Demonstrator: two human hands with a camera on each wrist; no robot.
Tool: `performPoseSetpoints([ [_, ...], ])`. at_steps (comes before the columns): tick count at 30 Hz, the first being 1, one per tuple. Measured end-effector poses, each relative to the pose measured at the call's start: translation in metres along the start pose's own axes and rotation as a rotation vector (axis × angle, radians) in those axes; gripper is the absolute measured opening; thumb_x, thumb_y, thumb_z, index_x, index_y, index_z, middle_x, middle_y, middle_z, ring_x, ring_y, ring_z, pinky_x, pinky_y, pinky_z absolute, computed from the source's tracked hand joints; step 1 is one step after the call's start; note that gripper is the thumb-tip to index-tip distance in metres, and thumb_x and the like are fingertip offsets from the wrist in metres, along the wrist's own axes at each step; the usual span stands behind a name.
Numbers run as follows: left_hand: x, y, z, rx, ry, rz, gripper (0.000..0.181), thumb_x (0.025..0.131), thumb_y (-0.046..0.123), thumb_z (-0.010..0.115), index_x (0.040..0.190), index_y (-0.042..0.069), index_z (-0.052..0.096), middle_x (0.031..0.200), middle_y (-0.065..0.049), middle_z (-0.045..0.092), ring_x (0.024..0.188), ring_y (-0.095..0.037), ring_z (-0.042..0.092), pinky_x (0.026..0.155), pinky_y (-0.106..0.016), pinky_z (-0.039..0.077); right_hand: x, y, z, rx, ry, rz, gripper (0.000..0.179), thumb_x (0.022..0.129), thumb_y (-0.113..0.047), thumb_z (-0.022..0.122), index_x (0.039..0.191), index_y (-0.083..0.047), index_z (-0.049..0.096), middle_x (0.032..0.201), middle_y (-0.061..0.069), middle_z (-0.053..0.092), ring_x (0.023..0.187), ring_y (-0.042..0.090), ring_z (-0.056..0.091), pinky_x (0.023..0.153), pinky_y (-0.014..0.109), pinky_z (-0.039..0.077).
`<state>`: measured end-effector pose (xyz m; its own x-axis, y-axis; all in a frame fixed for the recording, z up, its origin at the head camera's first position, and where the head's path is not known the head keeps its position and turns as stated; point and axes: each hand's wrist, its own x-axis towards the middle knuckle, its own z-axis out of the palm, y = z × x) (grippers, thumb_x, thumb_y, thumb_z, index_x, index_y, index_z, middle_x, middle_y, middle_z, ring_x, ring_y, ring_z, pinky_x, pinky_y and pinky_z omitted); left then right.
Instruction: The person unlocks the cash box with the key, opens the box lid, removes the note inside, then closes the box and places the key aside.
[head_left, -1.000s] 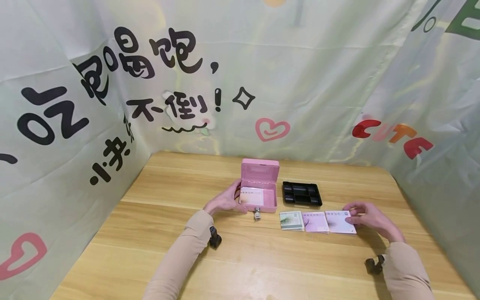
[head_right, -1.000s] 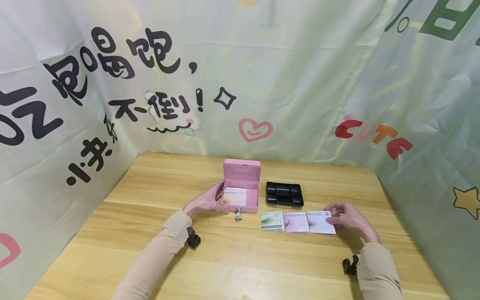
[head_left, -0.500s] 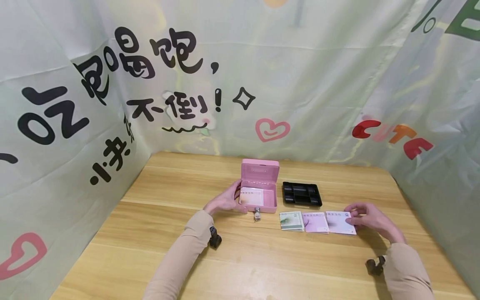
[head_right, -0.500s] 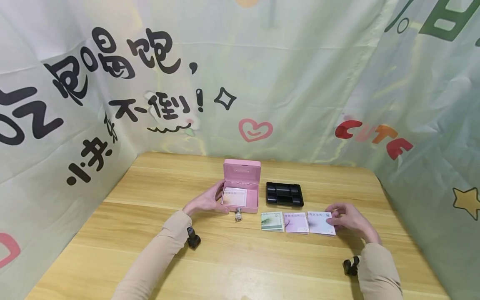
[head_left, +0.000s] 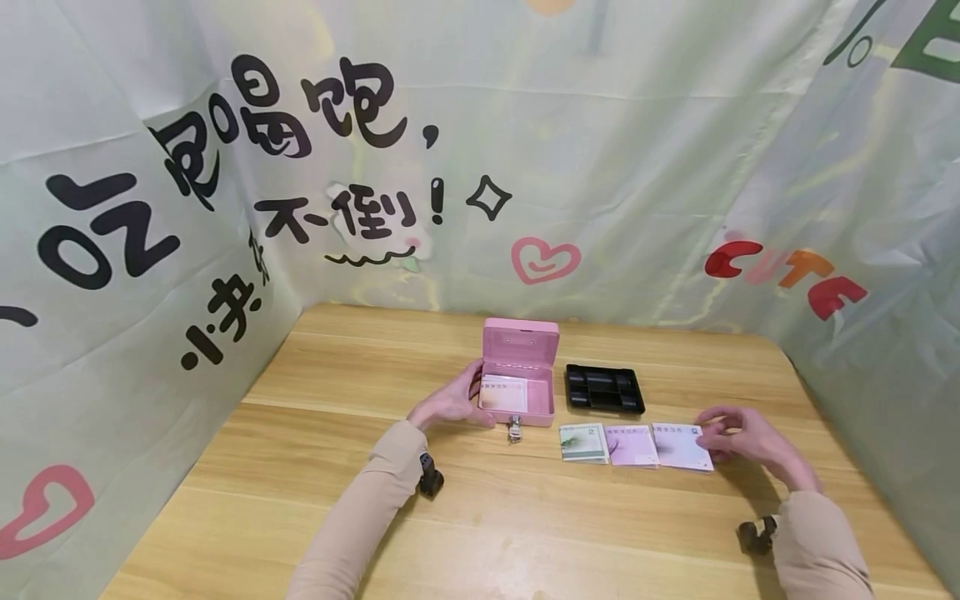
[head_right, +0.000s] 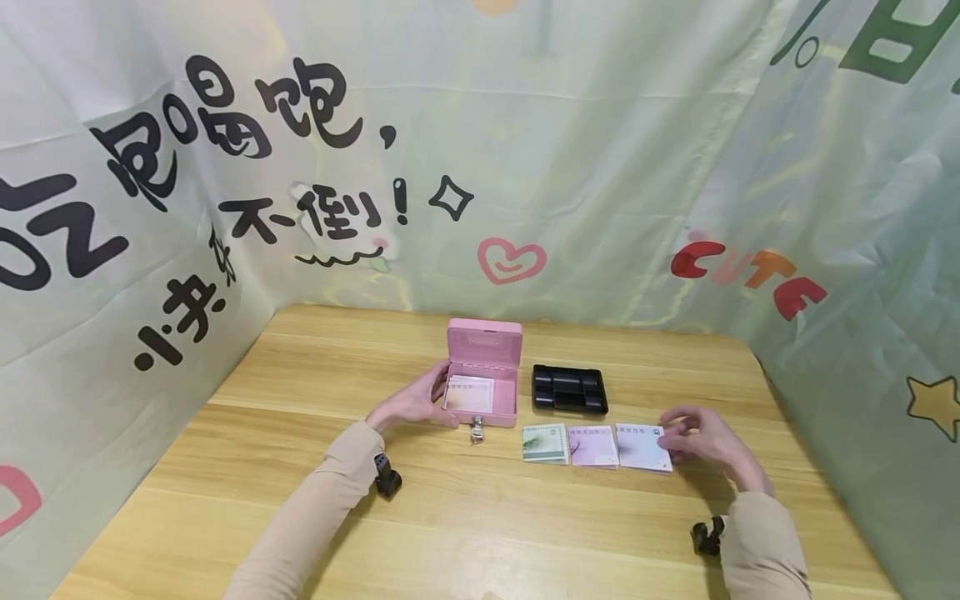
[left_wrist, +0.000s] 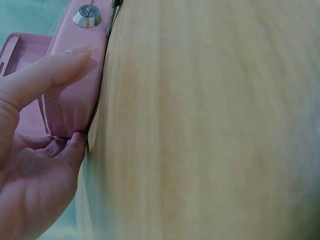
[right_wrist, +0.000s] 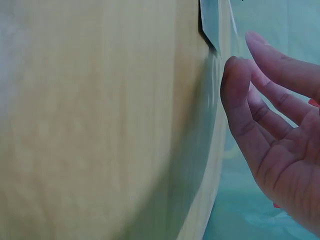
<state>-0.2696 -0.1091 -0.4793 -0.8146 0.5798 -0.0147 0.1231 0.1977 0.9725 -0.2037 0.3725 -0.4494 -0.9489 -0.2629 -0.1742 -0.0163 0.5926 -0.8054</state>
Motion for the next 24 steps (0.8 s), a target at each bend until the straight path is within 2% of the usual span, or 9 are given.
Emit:
performPoseSetpoints([
  [10,0.001,0.001,0.002,0.008,0.015,-0.044,0.117,0.067,-0.014,0.078,0.159,0.000,0.007,0.168,-0.023,0.012,0.157,-0.037,0.016,0.132,-0.043,0.015,-0.004,-0.006,-0.001,-0.051,0.117,-0.013,0.043,0.089,0.000,0.069,0.122,0.022,0.051,0.088,0.010,0.068,0.068,0.005,0.065,0.060,0.024,0.060],
  [18,0.001,0.003,0.002,0.005,0.016,-0.038,0.116,0.067,-0.014,0.078,0.159,0.000,0.008,0.168,-0.023,0.013,0.156,-0.038,0.017,0.132,-0.044,0.016,-0.003,-0.026,0.003,-0.141,0.218,-0.052,0.045,0.090,-0.006,0.072,0.125,0.016,0.055,0.096,0.016,0.067,0.074,0.004,0.065,0.061,0.027,0.061],
  [24,0.000,0.003,0.002,0.007,0.014,-0.034,0.116,0.068,-0.015,0.078,0.159,-0.002,0.007,0.167,-0.025,0.013,0.156,-0.040,0.017,0.132,-0.045,0.016,0.001,-0.041,0.011,-0.178,0.244,-0.106,0.044,0.089,-0.009,0.074,0.125,0.011,0.058,0.102,0.019,0.068,0.079,-0.003,0.062,0.064,0.025,0.062],
])
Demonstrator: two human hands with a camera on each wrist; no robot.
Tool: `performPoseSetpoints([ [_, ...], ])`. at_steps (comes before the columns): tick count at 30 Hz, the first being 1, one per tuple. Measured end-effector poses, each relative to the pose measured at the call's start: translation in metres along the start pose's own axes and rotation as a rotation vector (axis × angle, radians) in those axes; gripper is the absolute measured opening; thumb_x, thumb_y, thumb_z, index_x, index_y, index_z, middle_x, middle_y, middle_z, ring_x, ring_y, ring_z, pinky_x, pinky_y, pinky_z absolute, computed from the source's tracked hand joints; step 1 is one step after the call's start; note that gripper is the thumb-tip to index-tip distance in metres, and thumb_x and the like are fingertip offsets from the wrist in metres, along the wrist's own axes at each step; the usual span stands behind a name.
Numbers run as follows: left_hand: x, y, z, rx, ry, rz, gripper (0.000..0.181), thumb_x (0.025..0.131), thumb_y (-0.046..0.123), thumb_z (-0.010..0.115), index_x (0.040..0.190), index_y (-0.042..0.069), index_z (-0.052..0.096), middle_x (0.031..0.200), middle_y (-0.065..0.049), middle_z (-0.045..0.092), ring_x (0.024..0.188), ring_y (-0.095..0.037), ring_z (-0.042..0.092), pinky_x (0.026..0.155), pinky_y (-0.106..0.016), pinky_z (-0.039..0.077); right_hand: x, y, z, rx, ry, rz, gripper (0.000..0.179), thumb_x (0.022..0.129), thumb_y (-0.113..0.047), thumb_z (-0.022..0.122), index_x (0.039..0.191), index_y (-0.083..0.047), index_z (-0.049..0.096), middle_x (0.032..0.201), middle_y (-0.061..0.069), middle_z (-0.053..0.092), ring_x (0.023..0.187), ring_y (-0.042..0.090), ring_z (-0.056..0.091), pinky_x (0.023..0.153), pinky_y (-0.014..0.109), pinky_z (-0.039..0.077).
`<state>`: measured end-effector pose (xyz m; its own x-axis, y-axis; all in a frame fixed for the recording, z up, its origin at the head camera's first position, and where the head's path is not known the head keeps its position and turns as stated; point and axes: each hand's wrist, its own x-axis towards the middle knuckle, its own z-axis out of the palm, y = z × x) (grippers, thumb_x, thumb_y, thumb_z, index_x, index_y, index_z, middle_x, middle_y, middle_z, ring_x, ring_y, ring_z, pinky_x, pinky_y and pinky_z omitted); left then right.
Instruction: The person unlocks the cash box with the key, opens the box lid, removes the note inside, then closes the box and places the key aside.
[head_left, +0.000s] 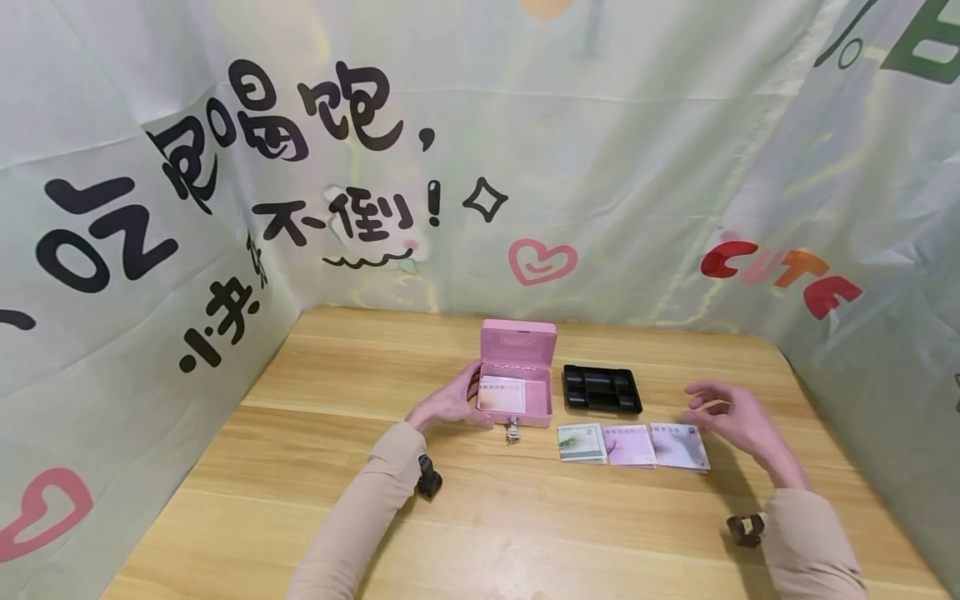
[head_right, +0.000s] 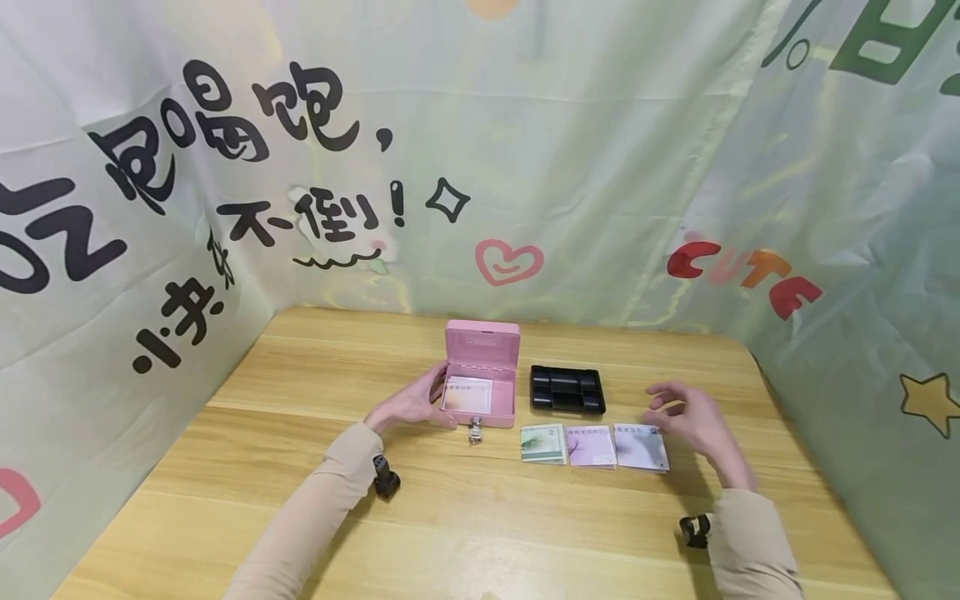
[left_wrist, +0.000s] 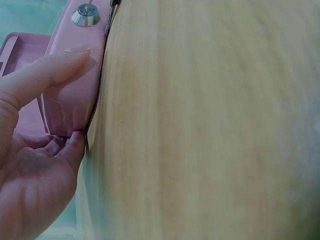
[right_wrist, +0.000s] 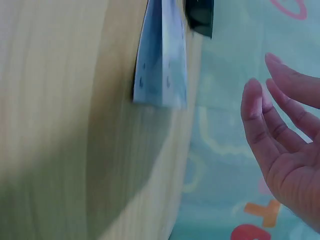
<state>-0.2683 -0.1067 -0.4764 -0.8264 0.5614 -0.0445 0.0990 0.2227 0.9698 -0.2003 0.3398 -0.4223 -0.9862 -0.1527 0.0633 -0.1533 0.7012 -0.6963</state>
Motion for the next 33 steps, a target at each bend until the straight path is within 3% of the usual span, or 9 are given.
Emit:
performPoseSetpoints([
  [6,0.001,-0.003,-0.001,0.005,-0.008,0.018,0.115,0.068,-0.014,0.078,0.158,-0.002,0.008,0.166,-0.025,0.015,0.156,-0.039,0.018,0.132,-0.044,0.017,0.004,-0.014,0.007,0.001,0.016,-0.063,0.041,0.091,-0.011,0.073,0.124,0.009,0.061,0.109,0.026,0.068,0.083,-0.008,0.059,0.066,0.020,0.060],
  [18,0.000,-0.003,-0.001,0.004,-0.018,0.037,0.114,0.070,-0.015,0.077,0.157,-0.006,0.006,0.165,-0.029,0.014,0.155,-0.043,0.017,0.131,-0.047,0.016,0.014,-0.044,0.023,0.069,0.052,-0.127,0.036,0.091,-0.009,0.072,0.123,0.006,0.062,0.111,0.025,0.067,0.085,-0.006,0.062,0.070,0.017,0.059],
  [25,0.001,-0.004,-0.001,0.002,-0.021,0.043,0.113,0.070,-0.017,0.077,0.157,-0.006,0.007,0.164,-0.029,0.015,0.155,-0.043,0.019,0.131,-0.046,0.018,0.022,-0.061,0.034,0.122,0.032,-0.104,0.041,0.092,-0.016,0.073,0.127,0.003,0.062,0.115,0.025,0.067,0.088,-0.005,0.064,0.073,0.016,0.058],
  [29,0.002,-0.004,-0.001,0.009,-0.018,0.041,0.113,0.069,-0.016,0.078,0.157,-0.005,0.008,0.164,-0.029,0.017,0.154,-0.043,0.020,0.130,-0.046,0.019,0.029,-0.070,0.039,0.144,0.006,-0.124,0.041,0.092,-0.014,0.073,0.127,0.003,0.061,0.118,0.027,0.066,0.090,-0.001,0.066,0.073,0.017,0.059],
  [33,0.002,-0.004,-0.001,0.022,-0.009,0.025,0.115,0.067,-0.015,0.078,0.158,-0.005,0.007,0.164,-0.029,0.017,0.154,-0.042,0.020,0.130,-0.046,0.020,0.036,-0.083,0.044,0.144,-0.005,-0.156,0.039,0.091,-0.012,0.073,0.125,0.003,0.063,0.115,0.026,0.068,0.093,0.012,0.070,0.073,0.018,0.059],
])
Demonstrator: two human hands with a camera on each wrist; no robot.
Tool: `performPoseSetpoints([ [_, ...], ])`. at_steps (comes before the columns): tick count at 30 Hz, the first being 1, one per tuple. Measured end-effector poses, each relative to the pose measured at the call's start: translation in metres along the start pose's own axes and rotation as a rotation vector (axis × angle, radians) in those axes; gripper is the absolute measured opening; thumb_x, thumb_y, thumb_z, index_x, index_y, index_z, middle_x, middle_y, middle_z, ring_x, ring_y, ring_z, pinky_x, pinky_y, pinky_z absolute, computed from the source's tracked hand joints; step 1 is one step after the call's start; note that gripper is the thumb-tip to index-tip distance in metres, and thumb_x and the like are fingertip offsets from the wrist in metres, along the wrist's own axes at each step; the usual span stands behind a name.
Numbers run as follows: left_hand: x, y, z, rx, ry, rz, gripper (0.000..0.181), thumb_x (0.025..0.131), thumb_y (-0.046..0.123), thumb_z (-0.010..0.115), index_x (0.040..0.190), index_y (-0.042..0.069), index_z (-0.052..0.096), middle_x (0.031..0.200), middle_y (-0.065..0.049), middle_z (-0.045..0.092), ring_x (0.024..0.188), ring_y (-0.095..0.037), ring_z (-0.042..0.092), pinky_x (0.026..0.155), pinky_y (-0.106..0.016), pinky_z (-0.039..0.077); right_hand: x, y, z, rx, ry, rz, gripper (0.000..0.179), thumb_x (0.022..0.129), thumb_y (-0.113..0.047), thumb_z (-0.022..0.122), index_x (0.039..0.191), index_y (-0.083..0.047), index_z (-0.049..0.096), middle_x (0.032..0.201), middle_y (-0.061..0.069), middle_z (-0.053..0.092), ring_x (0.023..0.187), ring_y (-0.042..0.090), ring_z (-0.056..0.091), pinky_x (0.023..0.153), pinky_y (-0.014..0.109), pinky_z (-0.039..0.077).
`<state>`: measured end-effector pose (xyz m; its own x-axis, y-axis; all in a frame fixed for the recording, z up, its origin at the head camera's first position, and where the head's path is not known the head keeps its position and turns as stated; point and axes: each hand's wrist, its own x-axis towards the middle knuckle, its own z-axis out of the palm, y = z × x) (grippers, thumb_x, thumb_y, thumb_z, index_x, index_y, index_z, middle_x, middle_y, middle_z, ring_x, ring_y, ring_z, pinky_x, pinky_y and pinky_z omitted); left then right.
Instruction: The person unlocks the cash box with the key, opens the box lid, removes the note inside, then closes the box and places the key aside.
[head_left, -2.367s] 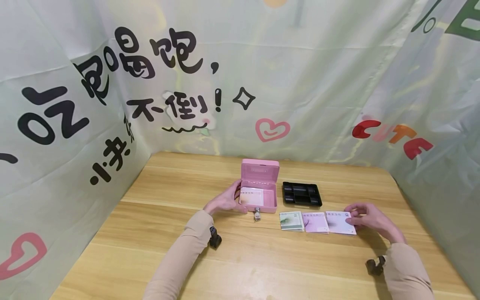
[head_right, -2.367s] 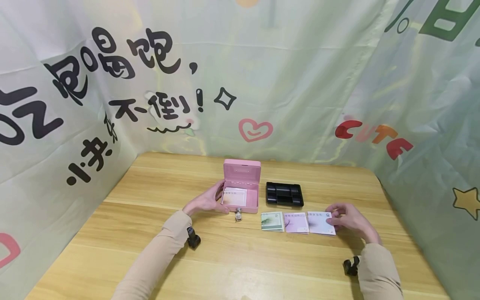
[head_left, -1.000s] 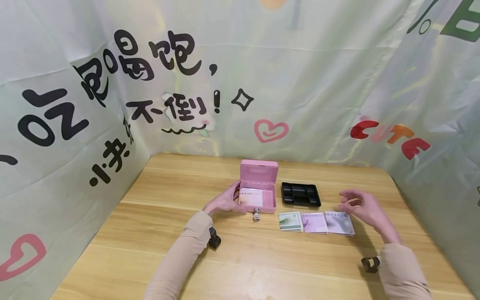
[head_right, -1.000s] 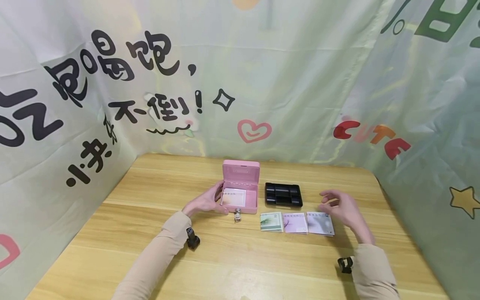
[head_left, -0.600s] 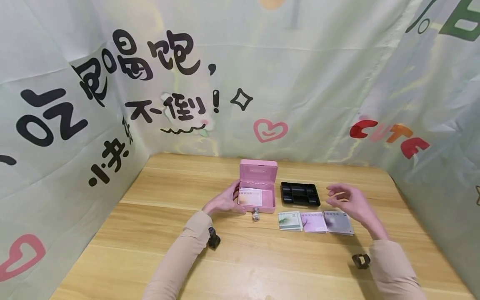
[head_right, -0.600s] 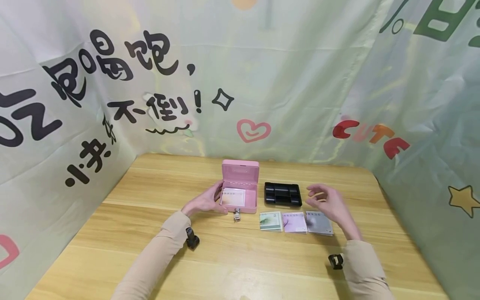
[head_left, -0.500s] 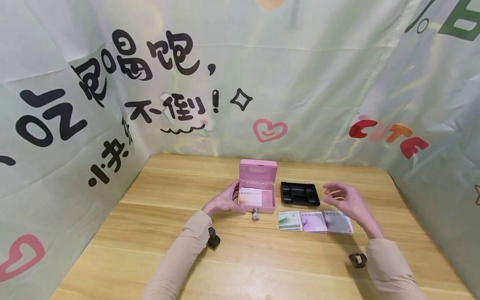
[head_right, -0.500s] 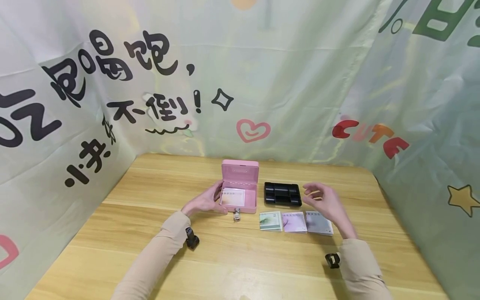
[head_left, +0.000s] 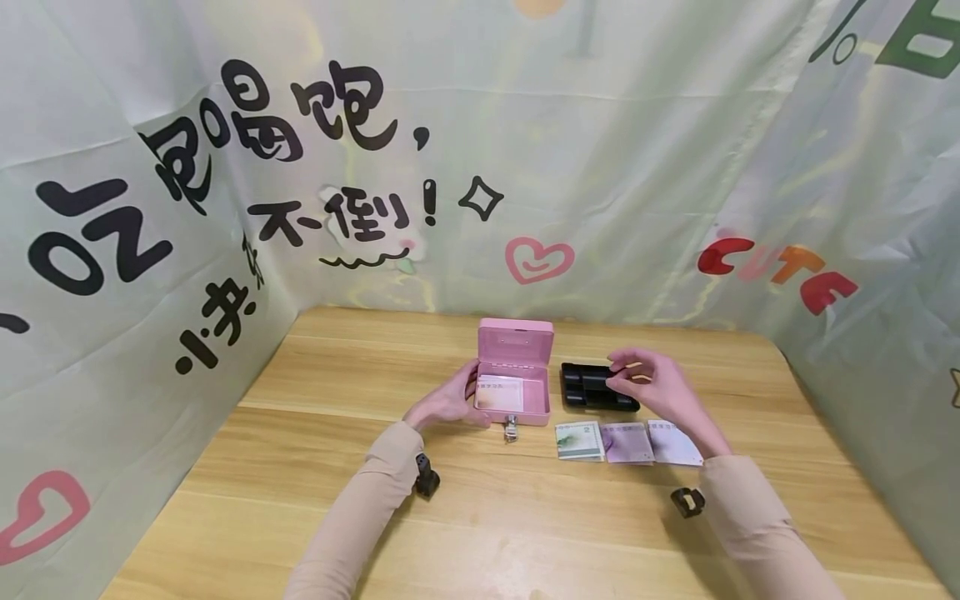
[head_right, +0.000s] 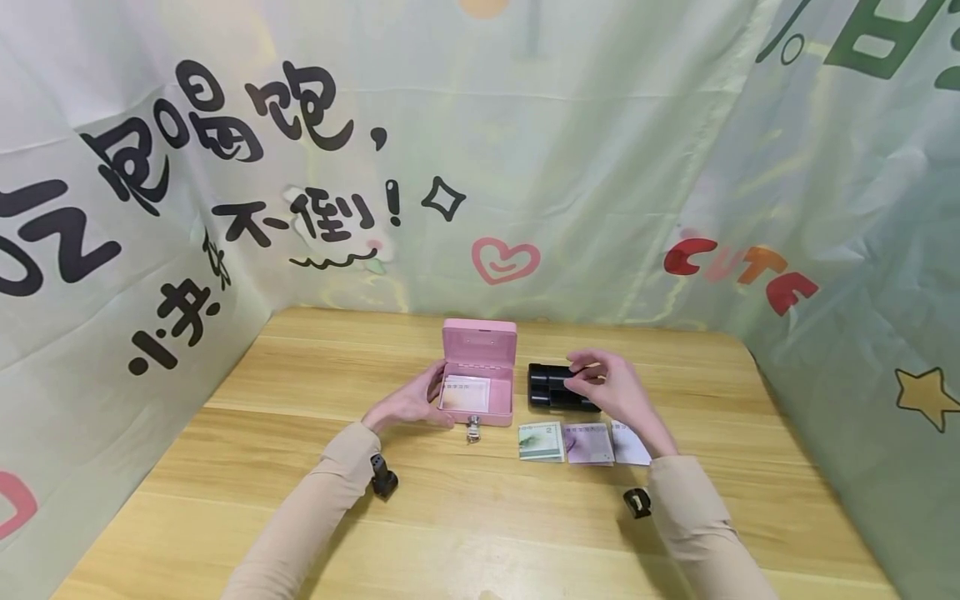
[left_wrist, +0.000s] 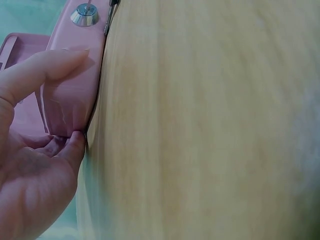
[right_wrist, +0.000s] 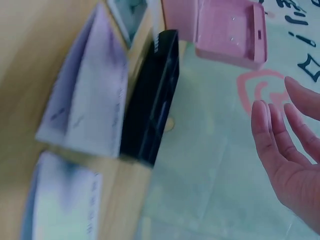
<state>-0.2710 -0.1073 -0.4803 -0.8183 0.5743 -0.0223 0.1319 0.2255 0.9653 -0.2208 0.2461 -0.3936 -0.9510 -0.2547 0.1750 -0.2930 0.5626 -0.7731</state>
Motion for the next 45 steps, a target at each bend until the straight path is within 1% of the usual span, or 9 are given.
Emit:
performPoseSetpoints([
  [5,0.000,0.001,0.000,-0.015,0.003,-0.020,0.117,0.066,-0.017,0.076,0.158,-0.004,0.006,0.166,-0.027,0.015,0.155,-0.042,0.019,0.131,-0.046,0.018,0.011,-0.014,0.009,0.003,-0.028,-0.036,0.036,0.090,-0.010,0.074,0.121,0.004,0.064,0.110,0.023,0.069,0.096,0.026,0.072,0.076,0.016,0.059],
  [11,0.000,0.001,0.000,-0.029,0.000,-0.033,0.116,0.069,-0.014,0.078,0.159,0.000,0.006,0.167,-0.024,0.014,0.156,-0.039,0.019,0.131,-0.044,0.018,0.024,-0.022,0.022,0.068,-0.069,-0.061,0.033,0.088,-0.004,0.074,0.118,0.006,0.065,0.109,0.024,0.069,0.097,0.030,0.073,0.078,0.014,0.059],
  [17,0.000,0.001,0.000,-0.019,0.011,-0.056,0.118,0.071,-0.006,0.083,0.161,0.007,0.007,0.168,-0.018,0.018,0.156,-0.034,0.021,0.131,-0.043,0.020,0.034,-0.026,0.033,0.110,-0.116,-0.042,0.032,0.088,-0.003,0.073,0.117,0.006,0.065,0.109,0.023,0.069,0.100,0.031,0.072,0.078,0.015,0.059],
  [21,-0.001,0.002,0.001,-0.027,0.009,-0.056,0.119,0.070,-0.006,0.083,0.161,0.006,0.007,0.168,-0.019,0.017,0.156,-0.035,0.021,0.131,-0.045,0.019,0.040,-0.029,0.041,0.128,-0.141,-0.035,0.030,0.088,0.000,0.071,0.117,0.008,0.064,0.110,0.027,0.067,0.101,0.032,0.071,0.079,0.014,0.058],
  [25,-0.001,0.001,0.001,-0.024,0.004,-0.050,0.118,0.071,-0.007,0.082,0.161,0.005,0.007,0.168,-0.020,0.016,0.156,-0.036,0.020,0.131,-0.046,0.019,0.047,-0.032,0.046,0.164,-0.170,-0.026,0.033,0.089,0.000,0.070,0.119,0.011,0.062,0.116,0.031,0.066,0.107,0.037,0.069,0.083,0.014,0.057],
  [33,0.001,-0.001,0.000,-0.003,0.002,-0.036,0.115,0.071,-0.008,0.080,0.160,0.003,0.007,0.167,-0.022,0.018,0.156,-0.038,0.018,0.130,-0.048,0.020,0.059,-0.034,0.057,0.192,-0.232,-0.027,0.039,0.089,0.001,0.070,0.126,0.012,0.060,0.126,0.032,0.063,0.116,0.046,0.064,0.092,0.030,0.061],
  [40,-0.001,0.002,0.001,-0.002,0.005,-0.044,0.116,0.073,-0.006,0.082,0.160,0.003,0.006,0.167,-0.022,0.018,0.156,-0.037,0.019,0.130,-0.047,0.021,0.069,-0.028,0.067,0.214,-0.272,-0.011,0.038,0.087,0.005,0.069,0.123,0.011,0.060,0.125,0.031,0.063,0.115,0.047,0.064,0.091,0.028,0.061],
  [42,-0.001,0.002,0.001,-0.001,0.005,-0.041,0.116,0.074,-0.005,0.082,0.160,0.003,0.005,0.167,-0.023,0.018,0.156,-0.038,0.018,0.130,-0.048,0.021,0.072,-0.027,0.070,0.219,-0.280,0.001,0.037,0.087,0.006,0.068,0.123,0.011,0.060,0.125,0.031,0.063,0.115,0.047,0.064,0.093,0.031,0.061],
  [45,-0.001,0.003,0.001,0.004,0.003,-0.040,0.117,0.074,-0.005,0.082,0.160,0.002,0.004,0.167,-0.024,0.016,0.156,-0.040,0.018,0.130,-0.049,0.020,0.075,-0.024,0.075,0.243,-0.310,0.031,0.037,0.088,0.008,0.066,0.124,0.011,0.059,0.125,0.033,0.062,0.116,0.048,0.064,0.099,0.043,0.060],
])
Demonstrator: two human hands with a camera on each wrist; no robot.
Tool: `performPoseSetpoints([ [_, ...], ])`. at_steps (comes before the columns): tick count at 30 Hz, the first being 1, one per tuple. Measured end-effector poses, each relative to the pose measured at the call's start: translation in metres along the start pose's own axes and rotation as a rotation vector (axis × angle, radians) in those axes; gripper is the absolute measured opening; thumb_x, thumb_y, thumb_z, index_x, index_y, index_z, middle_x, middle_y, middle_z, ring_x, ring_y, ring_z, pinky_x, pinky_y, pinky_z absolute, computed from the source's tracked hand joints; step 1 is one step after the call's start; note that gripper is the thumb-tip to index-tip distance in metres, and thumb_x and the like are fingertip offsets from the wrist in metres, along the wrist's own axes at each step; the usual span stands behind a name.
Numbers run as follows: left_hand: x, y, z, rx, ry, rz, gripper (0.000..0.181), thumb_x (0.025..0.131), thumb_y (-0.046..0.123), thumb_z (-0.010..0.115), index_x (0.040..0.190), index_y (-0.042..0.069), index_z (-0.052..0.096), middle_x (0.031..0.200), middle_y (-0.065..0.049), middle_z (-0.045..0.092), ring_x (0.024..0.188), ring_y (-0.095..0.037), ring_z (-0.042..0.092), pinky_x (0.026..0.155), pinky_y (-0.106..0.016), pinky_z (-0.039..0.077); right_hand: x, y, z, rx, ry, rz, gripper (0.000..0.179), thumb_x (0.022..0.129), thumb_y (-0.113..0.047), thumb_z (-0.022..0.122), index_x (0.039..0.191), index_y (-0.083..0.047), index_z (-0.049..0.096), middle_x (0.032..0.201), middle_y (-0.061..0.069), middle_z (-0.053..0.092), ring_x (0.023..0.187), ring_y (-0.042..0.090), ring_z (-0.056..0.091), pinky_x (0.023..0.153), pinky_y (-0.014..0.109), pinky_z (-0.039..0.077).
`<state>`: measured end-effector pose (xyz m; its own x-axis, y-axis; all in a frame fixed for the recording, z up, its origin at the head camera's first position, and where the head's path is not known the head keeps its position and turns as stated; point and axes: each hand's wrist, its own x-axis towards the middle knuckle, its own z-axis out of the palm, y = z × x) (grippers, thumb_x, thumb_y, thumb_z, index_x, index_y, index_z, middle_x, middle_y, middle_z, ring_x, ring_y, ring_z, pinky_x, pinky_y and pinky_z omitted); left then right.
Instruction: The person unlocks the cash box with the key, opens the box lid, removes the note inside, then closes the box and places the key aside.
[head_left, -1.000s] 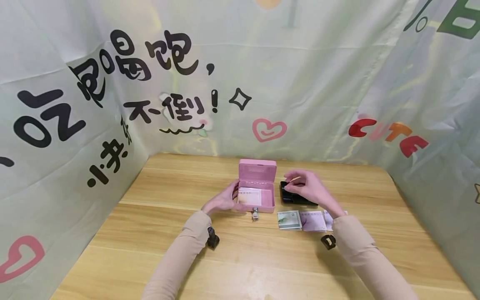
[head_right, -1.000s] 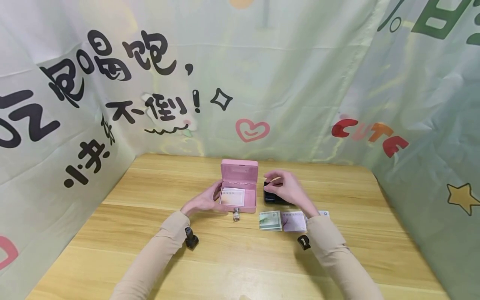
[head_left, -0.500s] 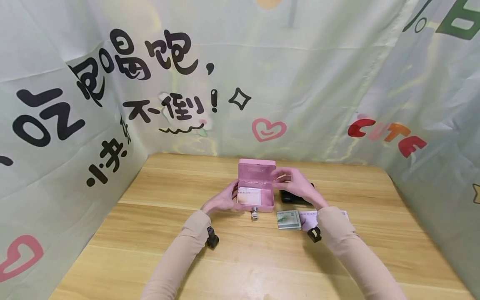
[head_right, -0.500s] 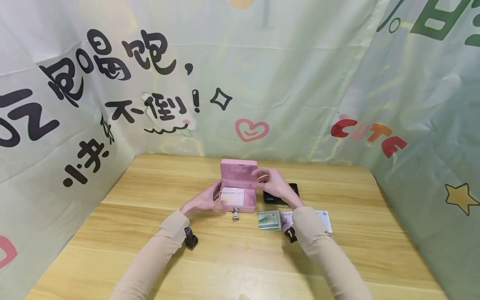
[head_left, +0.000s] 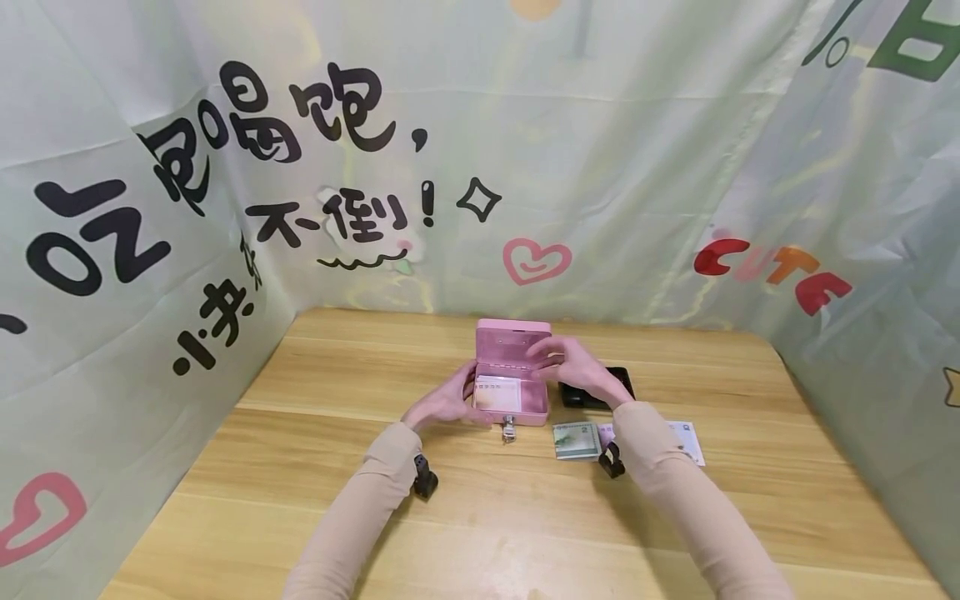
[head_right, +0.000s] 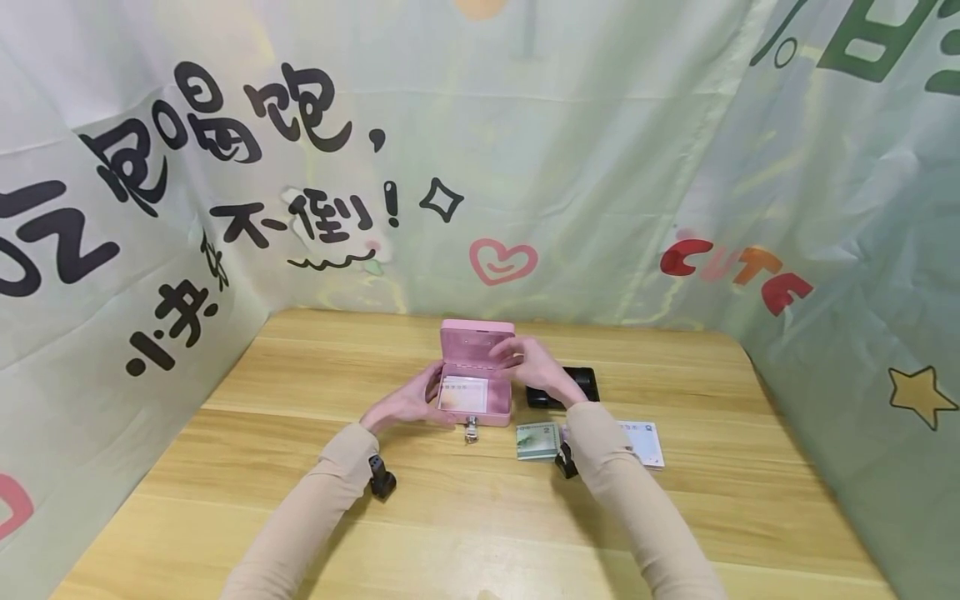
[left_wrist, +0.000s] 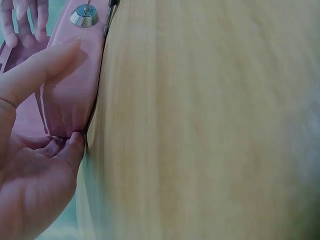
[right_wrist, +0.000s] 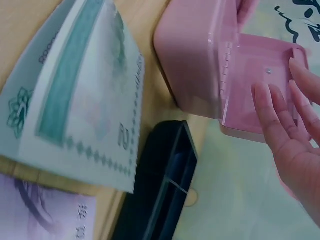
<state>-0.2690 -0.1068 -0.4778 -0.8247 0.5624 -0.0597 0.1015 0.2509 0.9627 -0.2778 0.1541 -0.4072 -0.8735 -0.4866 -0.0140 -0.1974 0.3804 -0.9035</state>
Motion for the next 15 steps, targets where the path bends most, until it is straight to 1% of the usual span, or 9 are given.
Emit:
performPoseSetpoints([
  [1,0.000,0.000,0.000,-0.001,-0.001,0.001,0.117,0.074,-0.006,0.082,0.160,0.002,0.003,0.167,-0.024,0.015,0.156,-0.040,0.017,0.130,-0.050,0.020,0.002,0.002,0.001,0.012,-0.012,0.008,0.037,0.088,0.009,0.066,0.125,0.012,0.059,0.124,0.033,0.062,0.116,0.048,0.063,0.101,0.047,0.059],
  [3,-0.001,-0.001,0.000,-0.005,-0.002,0.003,0.117,0.073,-0.007,0.082,0.160,0.002,0.003,0.167,-0.024,0.015,0.156,-0.040,0.017,0.130,-0.050,0.020,0.006,0.004,0.005,0.021,-0.030,0.026,0.037,0.088,0.009,0.066,0.124,0.010,0.059,0.124,0.033,0.063,0.115,0.047,0.064,0.102,0.050,0.058],
  [5,-0.001,-0.001,0.000,-0.008,-0.005,0.007,0.117,0.073,-0.007,0.081,0.160,0.001,0.003,0.167,-0.025,0.015,0.156,-0.040,0.017,0.130,-0.050,0.020,0.010,0.006,0.008,0.016,-0.049,0.026,0.038,0.087,0.010,0.067,0.124,0.010,0.059,0.124,0.032,0.064,0.116,0.045,0.065,0.102,0.048,0.058],
  [8,0.000,-0.001,0.000,-0.007,-0.009,0.014,0.117,0.073,-0.008,0.081,0.160,0.001,0.004,0.167,-0.024,0.016,0.156,-0.039,0.019,0.130,-0.048,0.020,0.015,0.009,0.012,-0.009,-0.066,0.031,0.037,0.087,0.009,0.068,0.123,0.009,0.061,0.123,0.030,0.065,0.115,0.041,0.066,0.098,0.042,0.061],
  [11,0.000,-0.001,0.000,-0.002,-0.005,0.013,0.118,0.073,-0.007,0.082,0.160,0.001,0.003,0.167,-0.024,0.015,0.155,-0.039,0.019,0.130,-0.048,0.021,0.020,0.012,0.015,-0.013,-0.089,0.039,0.037,0.088,0.008,0.068,0.124,0.009,0.061,0.125,0.030,0.065,0.116,0.040,0.066,0.097,0.038,0.062],
  [15,-0.001,0.000,-0.001,0.009,0.006,-0.016,0.120,0.073,-0.005,0.082,0.161,0.002,0.001,0.168,-0.022,0.011,0.156,-0.038,0.019,0.131,-0.046,0.019,0.026,0.015,0.019,-0.002,-0.126,0.028,0.037,0.089,0.005,0.068,0.125,0.010,0.059,0.129,0.031,0.063,0.121,0.042,0.063,0.098,0.038,0.061],
])
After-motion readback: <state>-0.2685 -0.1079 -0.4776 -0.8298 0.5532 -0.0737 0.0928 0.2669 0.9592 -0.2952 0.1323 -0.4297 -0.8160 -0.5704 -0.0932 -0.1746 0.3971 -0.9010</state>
